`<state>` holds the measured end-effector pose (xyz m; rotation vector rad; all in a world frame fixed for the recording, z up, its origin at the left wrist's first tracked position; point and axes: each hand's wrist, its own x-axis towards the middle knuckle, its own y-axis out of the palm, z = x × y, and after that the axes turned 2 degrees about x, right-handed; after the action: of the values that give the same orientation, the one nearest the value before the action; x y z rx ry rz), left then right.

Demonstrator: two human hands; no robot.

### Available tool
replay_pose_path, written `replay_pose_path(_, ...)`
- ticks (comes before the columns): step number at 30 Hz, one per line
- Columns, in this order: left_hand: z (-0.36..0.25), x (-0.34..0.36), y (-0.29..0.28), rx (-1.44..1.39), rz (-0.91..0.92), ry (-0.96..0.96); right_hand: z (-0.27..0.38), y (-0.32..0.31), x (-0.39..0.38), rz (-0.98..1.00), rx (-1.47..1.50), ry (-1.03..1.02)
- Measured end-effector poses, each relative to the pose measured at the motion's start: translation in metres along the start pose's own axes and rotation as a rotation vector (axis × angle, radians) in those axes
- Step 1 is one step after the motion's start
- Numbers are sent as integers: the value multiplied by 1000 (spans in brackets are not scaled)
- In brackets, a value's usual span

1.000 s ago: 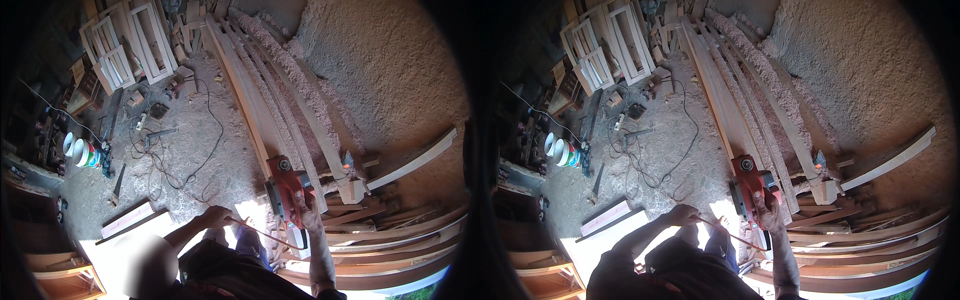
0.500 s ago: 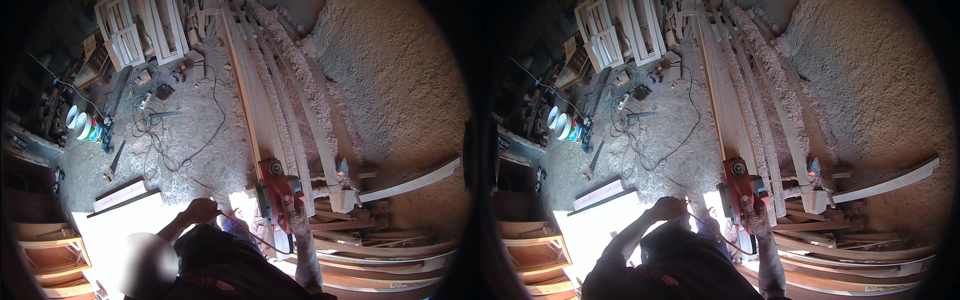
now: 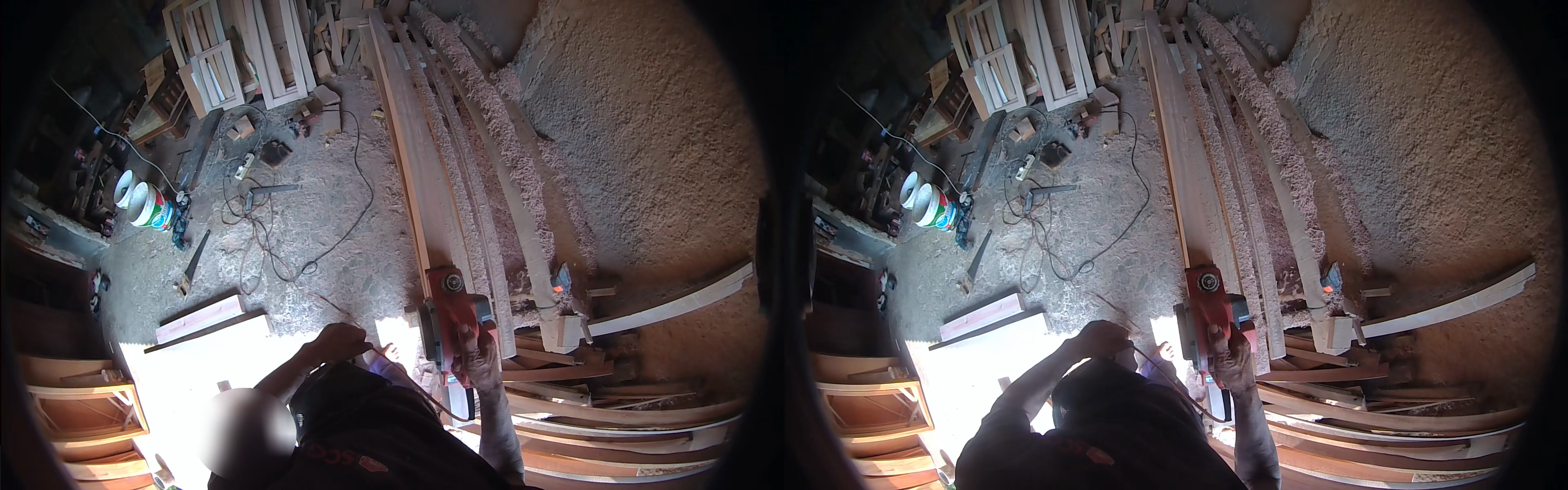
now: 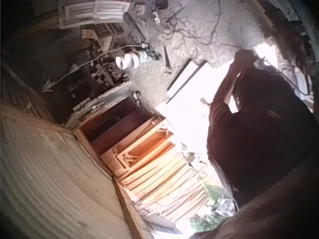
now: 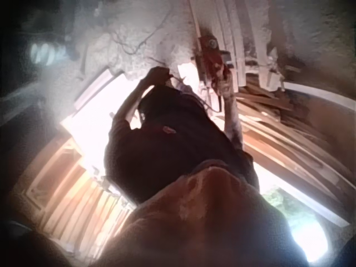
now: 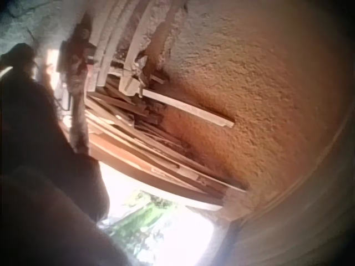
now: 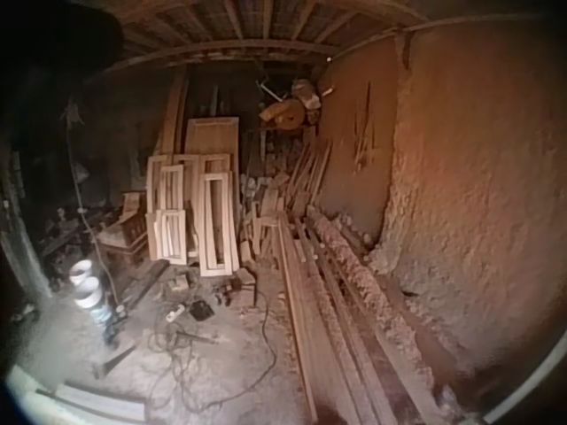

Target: The person positions a long wooden plank on a workbench, then uses a circular saw to cut it into shorter pieces. After cutting, the person uses a hand planer to smooth the plank's surface.

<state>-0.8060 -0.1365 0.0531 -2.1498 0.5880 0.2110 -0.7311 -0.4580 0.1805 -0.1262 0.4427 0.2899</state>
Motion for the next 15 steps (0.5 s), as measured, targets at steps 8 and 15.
replay_pose_path(8, 14, 9, -14, 23, -142, -94, 38, 21, 109, 7, -75, -192)
replay_pose_path(15, 37, 38, -6, -66, -180, -103, 71, 41, 194, 15, -58, -138)
